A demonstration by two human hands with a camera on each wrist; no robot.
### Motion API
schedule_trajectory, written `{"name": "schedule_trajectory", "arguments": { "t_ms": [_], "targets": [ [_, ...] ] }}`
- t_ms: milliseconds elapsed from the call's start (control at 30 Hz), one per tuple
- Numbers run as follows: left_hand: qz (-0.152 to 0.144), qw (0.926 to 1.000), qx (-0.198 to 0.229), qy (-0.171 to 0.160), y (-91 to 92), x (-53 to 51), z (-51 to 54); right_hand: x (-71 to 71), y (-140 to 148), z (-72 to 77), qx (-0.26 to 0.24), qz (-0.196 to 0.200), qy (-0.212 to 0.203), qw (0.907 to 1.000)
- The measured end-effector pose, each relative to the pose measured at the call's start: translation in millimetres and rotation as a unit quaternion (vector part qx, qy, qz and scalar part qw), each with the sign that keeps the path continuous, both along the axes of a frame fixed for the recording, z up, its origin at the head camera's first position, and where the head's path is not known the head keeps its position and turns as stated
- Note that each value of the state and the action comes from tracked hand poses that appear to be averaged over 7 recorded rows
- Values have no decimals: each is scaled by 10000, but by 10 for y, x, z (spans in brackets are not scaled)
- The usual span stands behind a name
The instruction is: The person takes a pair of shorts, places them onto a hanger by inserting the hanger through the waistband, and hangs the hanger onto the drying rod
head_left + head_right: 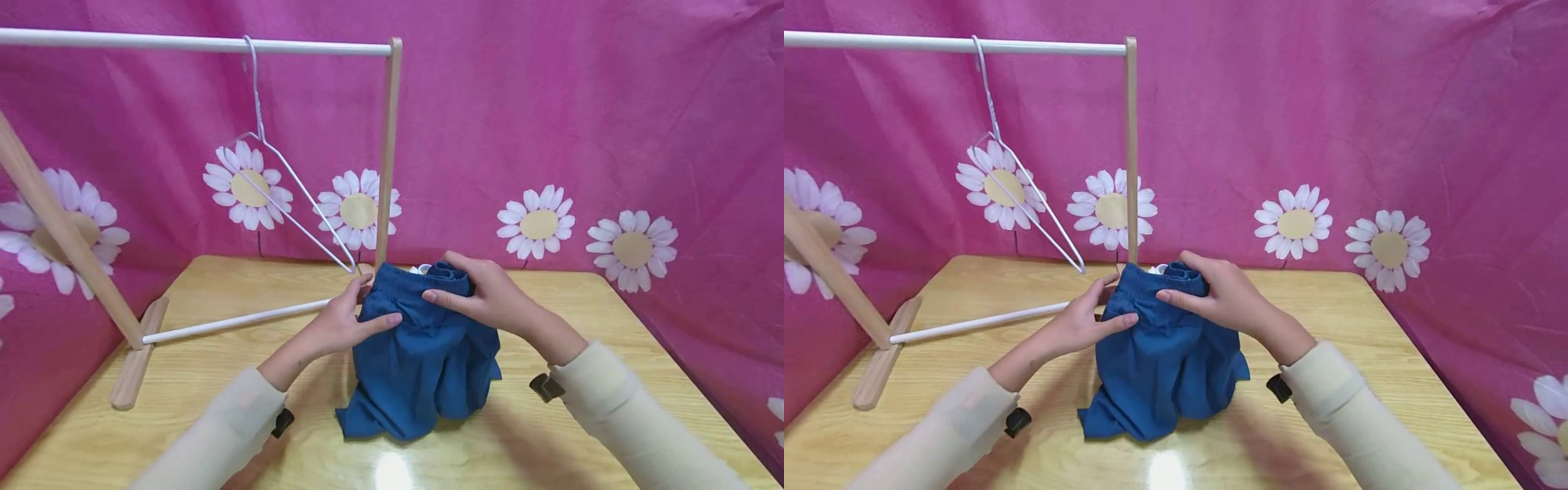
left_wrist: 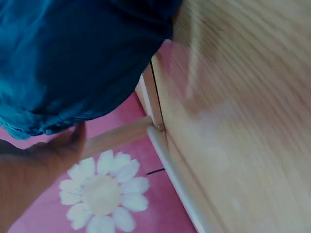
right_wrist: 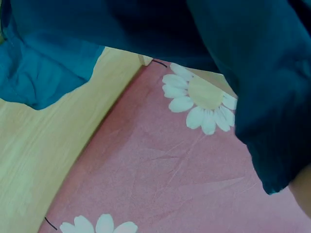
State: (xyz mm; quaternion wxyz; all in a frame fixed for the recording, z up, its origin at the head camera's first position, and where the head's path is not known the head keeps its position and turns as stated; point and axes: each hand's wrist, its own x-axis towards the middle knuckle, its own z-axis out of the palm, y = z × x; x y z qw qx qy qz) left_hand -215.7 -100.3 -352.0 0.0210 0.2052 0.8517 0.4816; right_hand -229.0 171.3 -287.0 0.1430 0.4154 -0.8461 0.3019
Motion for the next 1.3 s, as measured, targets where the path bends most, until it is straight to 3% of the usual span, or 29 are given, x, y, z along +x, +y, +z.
{"name": "schedule_trajectory", "arguments": {
  "t_ms": [100, 233, 467, 600, 733, 800, 900, 1033, 1167, 1300],
  "targets": [
    [-281, 9977, 563, -253, 9, -70, 10, -3, -12, -20, 124, 146, -247, 9995],
    [-351, 9960, 812, -134, 37, -91, 54, 8, -42, -26, 189, 164, -384, 9989],
    [93, 9990, 324, 293, 54, -68, 165, 13, -133, -70, 432, -224, -176, 9987],
    [-304, 9975, 22, 641, 76, -47, 188, 1, -172, -115, 468, -257, -87, 9985],
    [-715, 9911, -68, 1122, 61, -39, 154, -18, -193, -158, 532, -86, -216, 9983],
    [-729, 9878, -72, 1375, 24, -41, 126, -26, -195, -169, 599, 3, -321, 9977],
    [-503, 9847, -170, 1660, -51, -47, 111, -39, -138, -167, 714, -2, -311, 9970],
    [-113, 9832, -496, 1753, -207, -49, 119, -60, -27, -152, 801, 24, -64, 9968],
    [-196, 9807, -776, 1786, -307, -57, 135, -59, 45, -132, 911, 255, 109, 9955],
    [-341, 9771, -1112, 1783, -309, -50, 156, -49, 84, -120, 1122, 145, 228, 9933]
  ]
}}
